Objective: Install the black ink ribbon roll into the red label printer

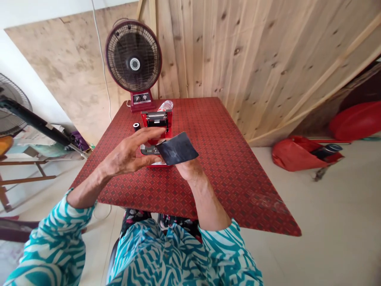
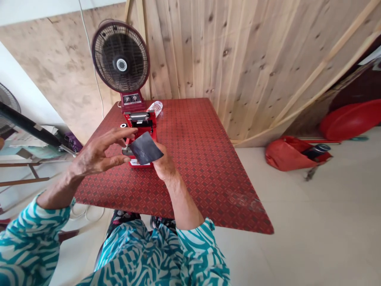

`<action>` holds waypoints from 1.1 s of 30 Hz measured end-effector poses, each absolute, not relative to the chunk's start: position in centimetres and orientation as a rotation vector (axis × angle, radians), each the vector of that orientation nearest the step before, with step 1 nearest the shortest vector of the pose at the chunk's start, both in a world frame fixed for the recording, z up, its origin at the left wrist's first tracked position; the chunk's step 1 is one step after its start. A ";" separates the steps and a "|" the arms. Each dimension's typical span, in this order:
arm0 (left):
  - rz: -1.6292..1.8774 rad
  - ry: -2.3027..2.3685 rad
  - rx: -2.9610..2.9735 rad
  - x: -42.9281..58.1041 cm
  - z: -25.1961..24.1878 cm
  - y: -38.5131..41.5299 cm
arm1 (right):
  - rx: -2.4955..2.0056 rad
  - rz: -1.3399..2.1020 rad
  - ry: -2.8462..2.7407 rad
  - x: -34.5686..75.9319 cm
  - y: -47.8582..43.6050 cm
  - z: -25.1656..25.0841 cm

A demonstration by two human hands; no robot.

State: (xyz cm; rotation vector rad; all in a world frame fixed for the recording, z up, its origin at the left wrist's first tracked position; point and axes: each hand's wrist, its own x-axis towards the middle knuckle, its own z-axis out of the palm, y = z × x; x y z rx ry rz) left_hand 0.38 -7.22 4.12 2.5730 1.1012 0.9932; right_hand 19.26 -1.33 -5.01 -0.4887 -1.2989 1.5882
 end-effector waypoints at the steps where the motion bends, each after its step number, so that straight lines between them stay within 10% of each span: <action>1: 0.922 1.063 2.596 0.4 4.7 -7.1 | -0.460 1.630 -1.308 19.4 -1.4 -4.8; 10: 0.733 1.006 2.720 0.3 5.5 -7.1 | -0.372 1.845 -1.395 19.4 -1.9 -3.6; 20: 1.027 1.579 2.242 -3.6 3.7 -3.2 | -0.763 1.222 -1.102 20.4 1.7 -6.6; 33: 0.508 1.845 2.177 -1.3 -0.1 2.8 | -0.978 1.038 -1.130 18.4 4.6 -12.1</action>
